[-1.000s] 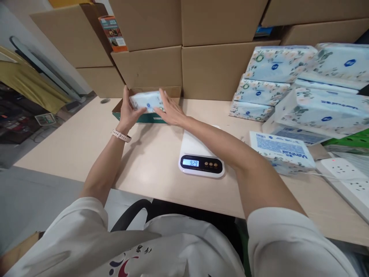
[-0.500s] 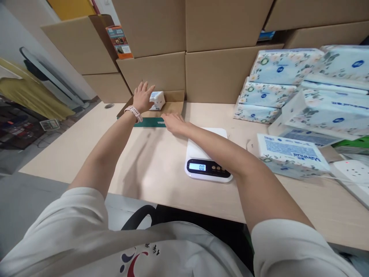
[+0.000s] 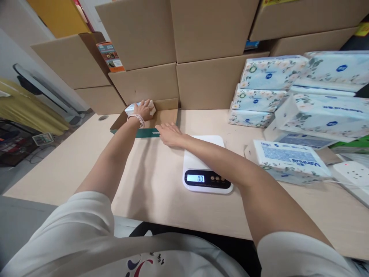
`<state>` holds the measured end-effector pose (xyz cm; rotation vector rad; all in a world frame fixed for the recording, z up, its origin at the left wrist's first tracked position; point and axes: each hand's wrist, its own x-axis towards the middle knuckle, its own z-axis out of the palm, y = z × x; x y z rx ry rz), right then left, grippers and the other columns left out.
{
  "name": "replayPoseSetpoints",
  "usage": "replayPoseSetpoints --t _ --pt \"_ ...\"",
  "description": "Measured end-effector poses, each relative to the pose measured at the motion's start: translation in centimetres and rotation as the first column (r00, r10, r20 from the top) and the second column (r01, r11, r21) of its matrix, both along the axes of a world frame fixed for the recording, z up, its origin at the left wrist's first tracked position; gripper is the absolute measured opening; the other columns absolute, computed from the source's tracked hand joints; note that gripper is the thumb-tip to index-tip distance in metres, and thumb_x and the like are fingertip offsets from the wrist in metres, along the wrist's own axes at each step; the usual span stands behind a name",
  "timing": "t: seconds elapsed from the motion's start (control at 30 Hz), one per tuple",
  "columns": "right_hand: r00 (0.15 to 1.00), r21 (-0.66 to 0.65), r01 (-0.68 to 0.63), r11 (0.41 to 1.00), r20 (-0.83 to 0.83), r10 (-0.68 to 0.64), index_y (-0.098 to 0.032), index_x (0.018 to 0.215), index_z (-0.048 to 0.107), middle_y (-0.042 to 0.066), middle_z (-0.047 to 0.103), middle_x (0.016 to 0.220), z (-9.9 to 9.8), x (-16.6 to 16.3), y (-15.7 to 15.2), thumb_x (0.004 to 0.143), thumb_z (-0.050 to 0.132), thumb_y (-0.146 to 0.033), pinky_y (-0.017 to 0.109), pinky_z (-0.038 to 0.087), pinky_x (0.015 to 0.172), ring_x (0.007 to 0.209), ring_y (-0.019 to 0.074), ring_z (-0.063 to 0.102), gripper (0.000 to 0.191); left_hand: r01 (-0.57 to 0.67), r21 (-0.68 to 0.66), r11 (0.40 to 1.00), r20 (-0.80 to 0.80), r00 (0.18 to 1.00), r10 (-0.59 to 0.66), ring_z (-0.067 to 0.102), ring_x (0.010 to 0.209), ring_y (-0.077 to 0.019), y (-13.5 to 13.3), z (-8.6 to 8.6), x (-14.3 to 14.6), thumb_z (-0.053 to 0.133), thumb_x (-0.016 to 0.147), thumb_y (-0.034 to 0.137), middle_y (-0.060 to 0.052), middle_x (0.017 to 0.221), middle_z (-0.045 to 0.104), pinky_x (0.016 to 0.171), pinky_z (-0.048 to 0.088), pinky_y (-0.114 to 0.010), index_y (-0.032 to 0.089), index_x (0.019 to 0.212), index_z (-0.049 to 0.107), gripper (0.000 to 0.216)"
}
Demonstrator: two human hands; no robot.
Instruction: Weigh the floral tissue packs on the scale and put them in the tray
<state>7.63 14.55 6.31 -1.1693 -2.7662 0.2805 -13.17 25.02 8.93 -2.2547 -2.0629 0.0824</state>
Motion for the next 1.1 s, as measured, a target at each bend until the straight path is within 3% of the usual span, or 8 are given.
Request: replayPoseSetpoints --t 0.27,0.4,0.67,0.8,0.87,0.93,1.0,1.1 --pt "1.000 -0.027 -0.020 0.999 0.001 0.020 -0.013 0.160 0.052 0.025 0.063 0.163 0.4 0.2 -0.4 0.108 0.045 -0.021 0.058 0.040 0.129 0.152 0.0383 0.059 0.053 -0.210 0.031 0.977 0.032 0.977 0.209 0.023 0.173 -0.0579 0.9 -0.4 2.0 0.062 0.103 0.054 -0.037 0.186 0.023 0.131 0.010 -0.090 0.002 0.174 0.040 0.090" --pt "1.000 -0.021 -0.025 0.999 0.001 0.025 -0.013 0.162 0.050 0.024 0.065 0.161 0.4 0.8 -0.9 0.108 0.041 -0.020 0.059 0.041 0.129 0.149 0.0379 0.060 0.055 -0.280 0.051 0.959 0.056 0.959 0.277 0.040 0.160 -0.0640 1.3 -0.3 3.5 0.060 0.103 0.066 -0.045 0.170 0.044 0.120 0.032 -0.086 -0.006 0.160 0.055 0.092" --pt "0.999 -0.047 -0.048 0.998 -0.003 0.048 -0.012 0.178 0.033 0.023 0.052 0.177 0.5 1.2 -1.4 0.107 0.042 -0.016 0.061 0.036 0.138 0.164 0.0379 0.051 0.072 -0.285 0.081 0.955 0.159 0.950 0.270 0.040 0.159 -0.0449 -0.7 0.4 2.4 0.042 0.113 0.070 -0.031 0.169 0.052 0.126 0.039 -0.076 -0.004 0.150 0.058 0.085" --pt "0.997 -0.050 -0.079 0.996 -0.022 0.078 -0.015 0.181 0.029 0.018 0.028 0.192 3.2 3.9 -2.7 0.105 0.056 -0.025 0.064 0.020 0.146 0.179 0.0394 0.028 0.081 -0.231 0.138 0.963 0.196 0.959 0.202 0.030 0.167 -0.0454 -1.3 2.3 4.4 0.048 0.112 0.067 -0.024 0.180 0.040 0.138 0.024 -0.072 0.005 0.150 0.063 0.074" --pt "0.985 0.022 -0.122 0.992 -0.122 0.124 -0.019 0.180 0.035 0.012 0.031 0.192 5.4 7.9 -4.6 0.105 0.059 -0.034 0.067 0.018 0.147 0.179 0.0389 0.028 0.079 -0.109 0.222 0.969 0.338 0.941 0.028 0.026 0.172 -0.0411 -2.2 3.5 6.5 0.057 0.110 0.065 -0.014 0.186 0.036 0.144 0.019 -0.066 0.013 0.160 0.057 0.072" --pt "0.954 0.109 -0.058 0.992 -0.288 0.088 -0.027 0.174 0.047 0.007 0.048 0.184 7.3 13.5 -7.5 0.109 0.054 -0.050 0.072 0.026 0.145 0.173 0.0397 0.041 0.069 0.070 0.270 0.960 0.590 0.776 -0.223 0.029 0.174 -0.0365 -4.1 4.2 9.4 0.062 0.109 0.064 -0.010 0.187 0.037 0.148 0.019 -0.060 0.014 0.171 0.045 0.081" --pt "0.893 0.158 0.158 0.975 -0.444 -0.073 -0.033 0.167 0.058 0.005 0.061 0.174 7.9 19.7 -10.8 0.109 0.050 -0.063 0.077 0.033 0.141 0.165 0.0423 0.053 0.066 0.291 0.210 0.933 0.805 0.490 -0.334 0.030 0.177 -0.0368 -7.2 4.2 12.6 0.059 0.109 0.072 -0.010 0.189 0.035 0.149 0.019 -0.057 0.016 0.176 0.038 0.090" --pt "0.643 0.133 0.650 0.748 -0.621 -0.449 -0.049 0.161 0.062 0.002 0.070 0.165 5.6 28.1 -15.2 0.106 0.042 -0.078 0.074 0.042 0.137 0.159 0.0432 0.060 0.065 0.589 -0.003 0.808 0.908 0.340 -0.245 0.019 0.181 -0.0407 -12.8 3.1 17.7 0.056 0.102 0.087 0.001 0.191 0.029 0.152 0.010 -0.059 0.031 0.173 0.049 0.090"
